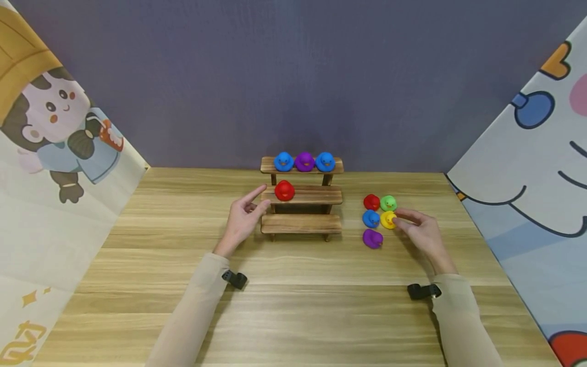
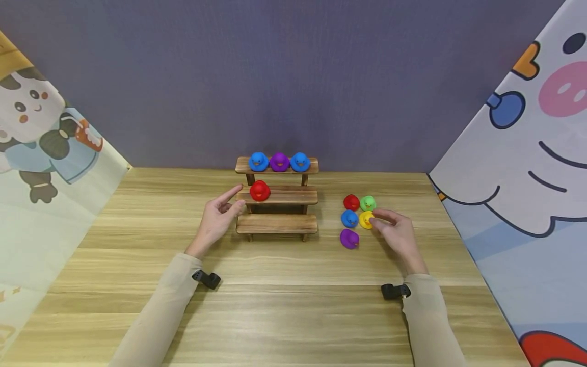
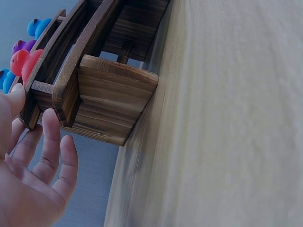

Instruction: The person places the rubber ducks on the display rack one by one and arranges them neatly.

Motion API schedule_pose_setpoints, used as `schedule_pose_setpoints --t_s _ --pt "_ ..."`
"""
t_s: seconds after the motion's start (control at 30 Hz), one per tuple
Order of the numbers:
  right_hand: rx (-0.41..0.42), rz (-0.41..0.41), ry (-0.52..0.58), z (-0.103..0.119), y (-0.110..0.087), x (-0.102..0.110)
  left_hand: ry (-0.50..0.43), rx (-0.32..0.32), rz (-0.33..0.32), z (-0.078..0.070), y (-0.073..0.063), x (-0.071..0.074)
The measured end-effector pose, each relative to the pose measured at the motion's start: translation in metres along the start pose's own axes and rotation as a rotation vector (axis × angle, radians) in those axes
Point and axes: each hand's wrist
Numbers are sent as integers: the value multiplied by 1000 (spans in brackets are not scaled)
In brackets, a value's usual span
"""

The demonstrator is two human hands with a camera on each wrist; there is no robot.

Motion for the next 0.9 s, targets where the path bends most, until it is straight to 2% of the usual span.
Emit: schedule_pose_setpoints --t_s 0.3,0.67,0.7,0.9 --pt "-6 2 -13 1 0 -1 -3 -8 5 -2 0 0" --pt "-14 -36 -26 4 -2 1 -17 5 -8 -1 0 -1" --pt "-17 -40 -26 5 -3 1 -17 7 -7 -5 -1 -2" --pt "-28 -43 -20 10 -5 5 -11 -6 0 -5 -2 -1"
Point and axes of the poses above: each hand's wrist, its own y-axis towards the middle knuckle, its own x-axis out of the back of the hand, z = x × y, and after that the axes turned 14 degrees about -y, right-handed
